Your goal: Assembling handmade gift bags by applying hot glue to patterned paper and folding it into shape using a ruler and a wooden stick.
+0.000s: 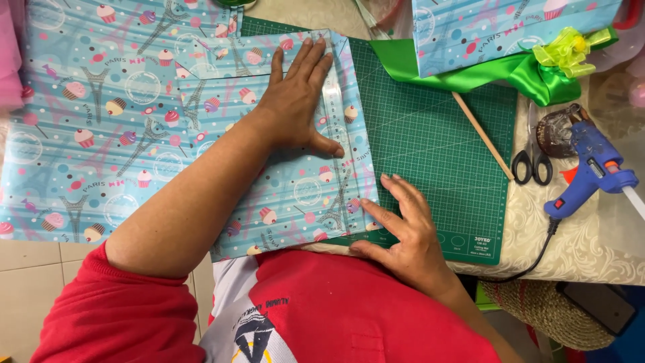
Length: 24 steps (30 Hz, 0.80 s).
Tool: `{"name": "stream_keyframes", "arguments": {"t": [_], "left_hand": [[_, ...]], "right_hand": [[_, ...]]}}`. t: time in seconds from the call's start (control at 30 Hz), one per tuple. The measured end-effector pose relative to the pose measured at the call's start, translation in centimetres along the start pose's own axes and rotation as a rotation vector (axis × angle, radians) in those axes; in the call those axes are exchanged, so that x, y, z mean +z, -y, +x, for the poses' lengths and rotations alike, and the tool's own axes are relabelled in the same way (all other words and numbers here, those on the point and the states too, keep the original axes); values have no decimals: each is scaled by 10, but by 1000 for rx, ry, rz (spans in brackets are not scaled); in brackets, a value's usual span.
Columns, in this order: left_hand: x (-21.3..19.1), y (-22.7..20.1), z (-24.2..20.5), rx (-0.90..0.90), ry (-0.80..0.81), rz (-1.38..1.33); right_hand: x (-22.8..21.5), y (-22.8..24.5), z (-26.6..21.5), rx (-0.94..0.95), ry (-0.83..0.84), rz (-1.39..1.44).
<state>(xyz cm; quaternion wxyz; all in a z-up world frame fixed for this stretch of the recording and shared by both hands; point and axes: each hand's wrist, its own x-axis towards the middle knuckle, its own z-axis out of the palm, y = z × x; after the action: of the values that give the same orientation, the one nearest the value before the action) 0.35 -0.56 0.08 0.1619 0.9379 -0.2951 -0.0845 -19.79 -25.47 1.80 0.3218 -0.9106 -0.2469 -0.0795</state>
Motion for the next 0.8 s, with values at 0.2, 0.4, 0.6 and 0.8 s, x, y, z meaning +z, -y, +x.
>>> {"name": "stream_keyframes", "arguments": {"t": [0.2,0.4,0.6,0.8], "left_hand": [[-5,-11,9,-119,95,127],[9,-9,22,-100,29,237],[9,-17,29,-130,142,300],[3,-26,39,-174,274,393]], "right_hand": [[-2,2,2,-22,8,-1],[-11,6,3,-112,33,-64],[-18,12,-2,-175,39,-356],[-12,1,32,-184,65,-568]]}}
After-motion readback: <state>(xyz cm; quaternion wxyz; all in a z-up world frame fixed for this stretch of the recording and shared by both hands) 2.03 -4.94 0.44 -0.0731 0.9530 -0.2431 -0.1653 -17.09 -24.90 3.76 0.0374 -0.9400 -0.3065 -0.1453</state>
